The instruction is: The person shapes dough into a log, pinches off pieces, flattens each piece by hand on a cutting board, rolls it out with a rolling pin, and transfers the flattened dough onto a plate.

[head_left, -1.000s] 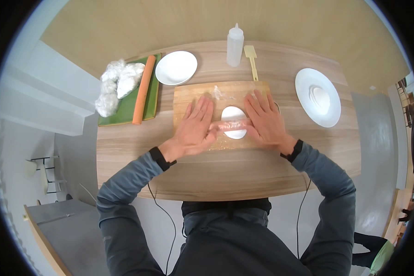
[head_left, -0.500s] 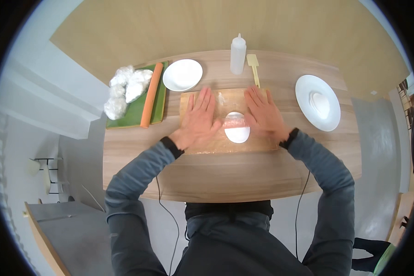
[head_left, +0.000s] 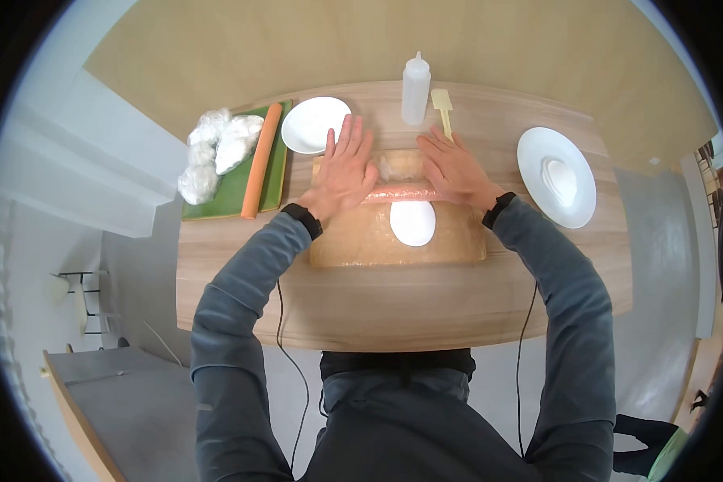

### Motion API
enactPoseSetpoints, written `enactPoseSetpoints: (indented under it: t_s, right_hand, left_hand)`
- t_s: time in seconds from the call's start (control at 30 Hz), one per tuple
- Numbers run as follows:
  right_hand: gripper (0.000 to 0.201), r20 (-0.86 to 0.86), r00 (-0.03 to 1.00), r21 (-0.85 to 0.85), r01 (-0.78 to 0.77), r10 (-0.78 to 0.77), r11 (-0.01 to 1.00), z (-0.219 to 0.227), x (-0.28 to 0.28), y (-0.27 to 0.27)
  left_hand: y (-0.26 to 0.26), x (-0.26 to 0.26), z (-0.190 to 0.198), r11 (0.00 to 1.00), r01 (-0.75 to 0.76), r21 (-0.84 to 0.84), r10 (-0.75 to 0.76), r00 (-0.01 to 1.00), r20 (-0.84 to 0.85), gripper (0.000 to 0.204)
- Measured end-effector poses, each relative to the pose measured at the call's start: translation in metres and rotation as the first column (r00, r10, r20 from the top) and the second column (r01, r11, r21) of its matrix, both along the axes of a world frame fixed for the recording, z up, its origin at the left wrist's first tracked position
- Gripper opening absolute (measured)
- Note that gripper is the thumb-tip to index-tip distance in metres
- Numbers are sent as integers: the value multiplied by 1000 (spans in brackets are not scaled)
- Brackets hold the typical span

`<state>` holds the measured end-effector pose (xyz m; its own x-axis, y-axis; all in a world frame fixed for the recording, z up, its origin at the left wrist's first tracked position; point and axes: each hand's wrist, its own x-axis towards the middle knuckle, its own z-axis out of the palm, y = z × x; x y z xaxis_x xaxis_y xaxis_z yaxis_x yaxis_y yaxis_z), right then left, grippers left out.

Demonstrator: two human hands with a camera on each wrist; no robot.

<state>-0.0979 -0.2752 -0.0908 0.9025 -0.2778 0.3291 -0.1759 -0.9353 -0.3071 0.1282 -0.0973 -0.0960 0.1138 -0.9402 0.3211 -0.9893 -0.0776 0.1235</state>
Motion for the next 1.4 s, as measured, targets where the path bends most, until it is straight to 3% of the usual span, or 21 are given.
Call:
enactPoseSetpoints:
  t_s: [0.17,0.33,0.37,0.43,0.63,0.77,0.83,0.93,1.03,1.13,1.17,1.23,1.37,1.4]
  right_hand:
    - [52,-35,999,-82,23,-26,996,6,-16,21]
    - [64,9,999,-322,52,-52,945,-1,-42,47]
    - [64,10,998,-322,59,-58,945,0,-49,52]
    - [73,20,999,-234,51,-48,971,2,-61,67]
    - [84,-124,990,-101,-77,64,992,25,-114,121]
    - [85,-169,982,-69,-99,87,993,28,-110,115]
    - [83,-95,995,-204,-30,10,979,22,-86,94]
    - [82,-36,995,-245,83,-95,966,10,-51,58]
    - [81,-57,988,-272,122,-143,955,7,-43,52]
    - [81,-63,995,-203,60,-74,977,9,-75,76]
    - [81,-63,995,-202,58,-72,978,13,-90,90]
    - [81,-117,993,-73,-30,22,997,24,-118,115]
    - [82,-122,991,25,-53,55,998,24,-119,116]
    - [83,-119,993,-69,-11,3,998,22,-107,107]
  left_hand:
    - [12,-11,4,997,54,51,-54,999,0,71]
    - [41,-34,8,982,78,174,-76,997,-18,82]
    - [47,-38,10,981,84,175,-83,996,-16,82]
    - [64,-49,20,965,121,232,-75,977,-199,82]
    - [124,-85,29,955,232,183,-200,963,-179,88]
    - [119,-89,31,959,199,201,-162,969,-188,90]
    - [94,-77,28,974,120,193,-97,988,-124,87]
    - [61,-53,16,991,41,124,-29,995,-94,84]
    - [54,-49,16,986,18,168,-3,996,-93,83]
    - [79,-63,22,970,102,219,-48,970,-237,86]
    - [94,-71,27,971,100,220,-46,970,-237,86]
    - [119,-86,36,947,226,230,-179,962,-208,88]
    - [113,-84,31,956,227,189,-193,964,-181,89]
    - [101,-80,27,969,170,177,-142,976,-165,88]
